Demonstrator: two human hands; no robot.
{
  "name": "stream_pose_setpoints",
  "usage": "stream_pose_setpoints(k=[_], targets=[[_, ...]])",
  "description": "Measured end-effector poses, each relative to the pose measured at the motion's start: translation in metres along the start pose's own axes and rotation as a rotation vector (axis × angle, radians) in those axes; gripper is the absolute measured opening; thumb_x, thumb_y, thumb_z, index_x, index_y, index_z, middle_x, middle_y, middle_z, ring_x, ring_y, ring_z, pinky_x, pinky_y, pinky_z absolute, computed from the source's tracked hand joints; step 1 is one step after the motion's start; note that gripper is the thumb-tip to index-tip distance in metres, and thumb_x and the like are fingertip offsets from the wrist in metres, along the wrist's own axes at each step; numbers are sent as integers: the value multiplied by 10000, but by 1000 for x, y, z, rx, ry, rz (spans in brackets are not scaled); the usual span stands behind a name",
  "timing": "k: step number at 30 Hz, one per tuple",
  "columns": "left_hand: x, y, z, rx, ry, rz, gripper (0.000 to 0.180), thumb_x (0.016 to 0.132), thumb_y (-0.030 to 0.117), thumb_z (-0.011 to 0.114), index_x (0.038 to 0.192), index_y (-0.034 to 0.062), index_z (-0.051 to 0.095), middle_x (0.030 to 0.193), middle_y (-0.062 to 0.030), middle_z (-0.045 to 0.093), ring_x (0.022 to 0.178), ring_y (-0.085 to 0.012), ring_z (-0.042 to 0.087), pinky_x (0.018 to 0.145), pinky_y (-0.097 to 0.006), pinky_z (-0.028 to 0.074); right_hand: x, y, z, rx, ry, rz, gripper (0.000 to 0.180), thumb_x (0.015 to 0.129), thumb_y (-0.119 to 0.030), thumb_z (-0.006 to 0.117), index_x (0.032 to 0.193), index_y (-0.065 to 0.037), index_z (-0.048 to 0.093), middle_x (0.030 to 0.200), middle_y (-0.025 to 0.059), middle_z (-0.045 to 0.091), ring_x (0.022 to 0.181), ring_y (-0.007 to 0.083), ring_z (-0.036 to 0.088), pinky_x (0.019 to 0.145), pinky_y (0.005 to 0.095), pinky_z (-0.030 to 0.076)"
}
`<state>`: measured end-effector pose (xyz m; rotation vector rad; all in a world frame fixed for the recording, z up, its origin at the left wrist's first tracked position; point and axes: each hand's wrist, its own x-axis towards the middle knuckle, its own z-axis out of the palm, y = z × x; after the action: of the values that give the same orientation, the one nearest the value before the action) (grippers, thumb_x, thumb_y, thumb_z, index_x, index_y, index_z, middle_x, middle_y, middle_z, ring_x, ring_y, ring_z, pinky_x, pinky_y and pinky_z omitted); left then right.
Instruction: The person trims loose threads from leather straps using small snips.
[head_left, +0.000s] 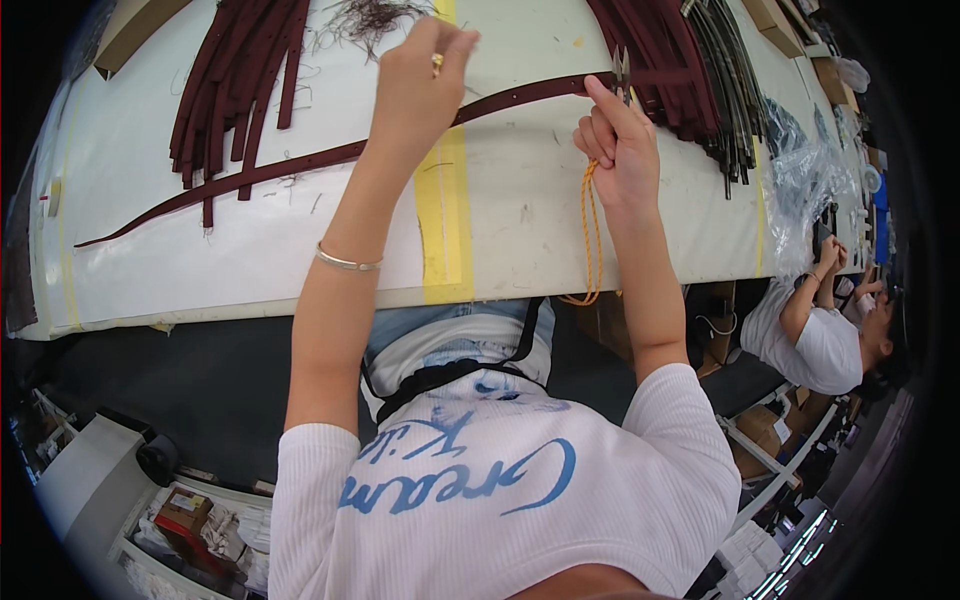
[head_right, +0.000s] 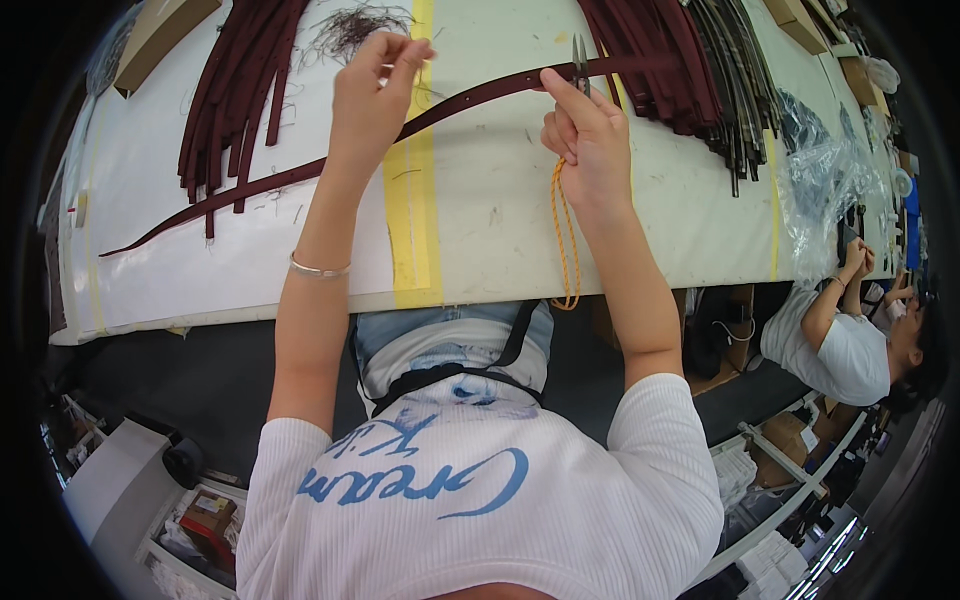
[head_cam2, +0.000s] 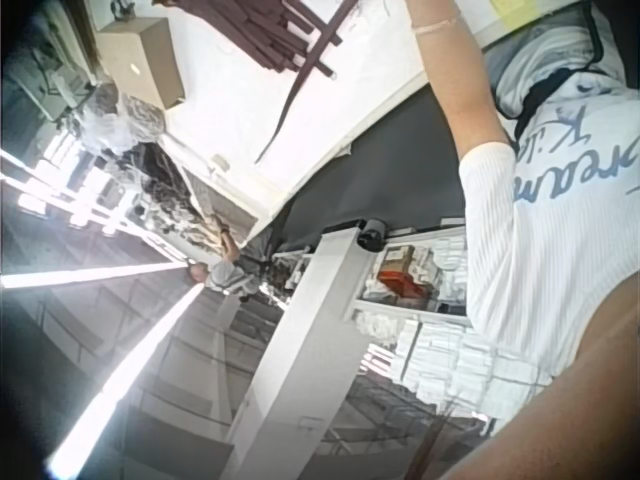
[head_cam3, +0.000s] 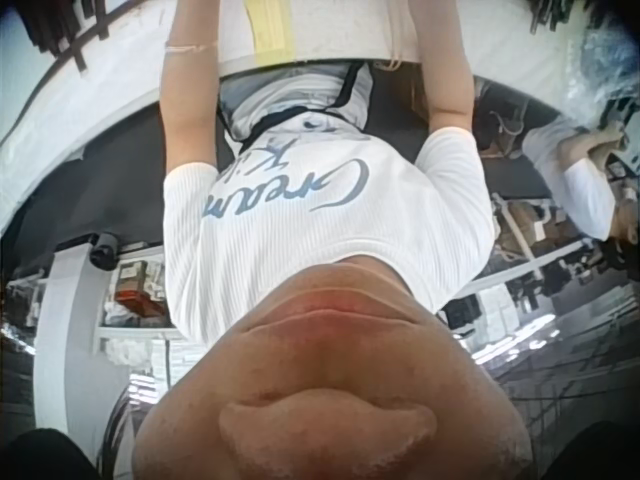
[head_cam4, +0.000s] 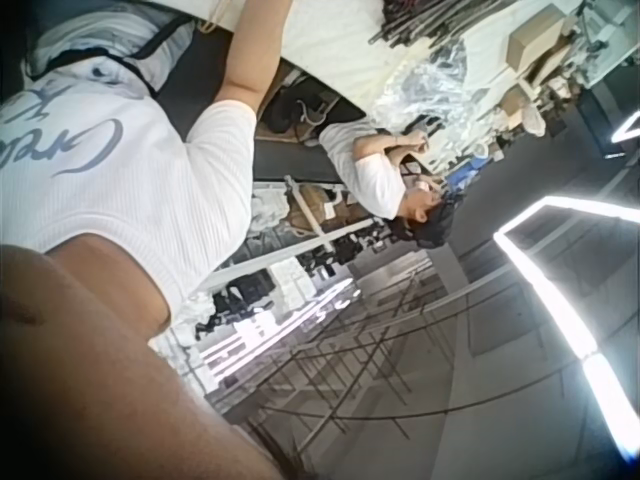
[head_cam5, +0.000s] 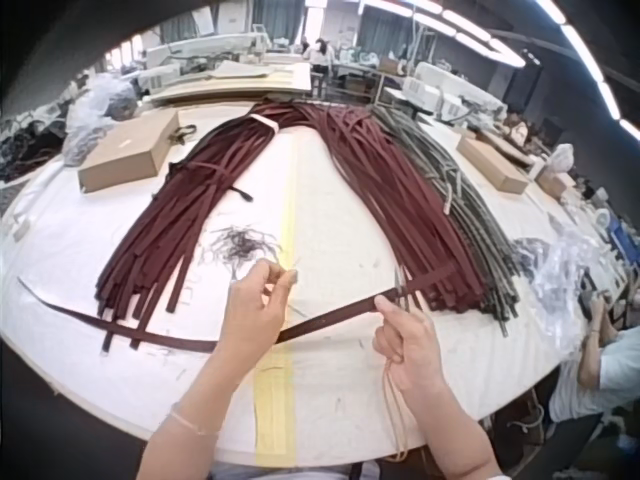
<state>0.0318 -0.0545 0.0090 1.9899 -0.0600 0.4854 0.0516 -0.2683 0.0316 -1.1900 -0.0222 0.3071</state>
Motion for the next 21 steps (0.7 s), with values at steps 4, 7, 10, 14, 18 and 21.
stream_pose_setpoints(k=[4,7,10,14,18,21], targets=[[11,-16,-2,579,590,337,132,856,97,623,974,47,653,930,-77,666,893,-234,577,786,-351,458,-3,-3,2,-15,12,-20,382,886,-173,654,599,-150,403,443,-67,266,399,50,194,456,255,172],[8,2,-3,169,458,339,177,801,73,657,978,59,663,966,-51,650,910,-231,580,774,-349,448,-1,-3,-2,5,39,-26,382,886,-168,652,596,-148,405,444,-67,267,402,49,195,457,256,175],[-4,21,7,304,148,609,202,765,76,698,963,64,657,962,-47,648,906,-231,586,762,-339,449,-1,-2,-2,20,76,-33,387,888,-163,648,592,-149,399,444,-67,266,404,50,196,460,257,180],[-9,23,13,376,50,664,169,735,81,732,882,61,651,884,-36,656,844,-212,599,736,-322,451,-2,-5,-3,53,76,-50,393,886,-155,648,587,-149,392,443,-65,265,405,55,202,464,257,190],[-6,17,16,335,73,662,129,746,62,732,835,48,639,822,-36,672,783,-205,617,704,-312,460,-2,-6,0,42,93,-46,405,881,-149,650,581,-151,378,443,-64,264,404,57,206,465,258,193],[-9,17,15,51,-19,379,90,781,47,709,835,24,640,821,-50,682,778,-212,630,711,-297,472,-1,-5,-3,24,93,-80,417,878,-147,654,580,-154,362,443,-65,261,404,58,205,467,258,192]])
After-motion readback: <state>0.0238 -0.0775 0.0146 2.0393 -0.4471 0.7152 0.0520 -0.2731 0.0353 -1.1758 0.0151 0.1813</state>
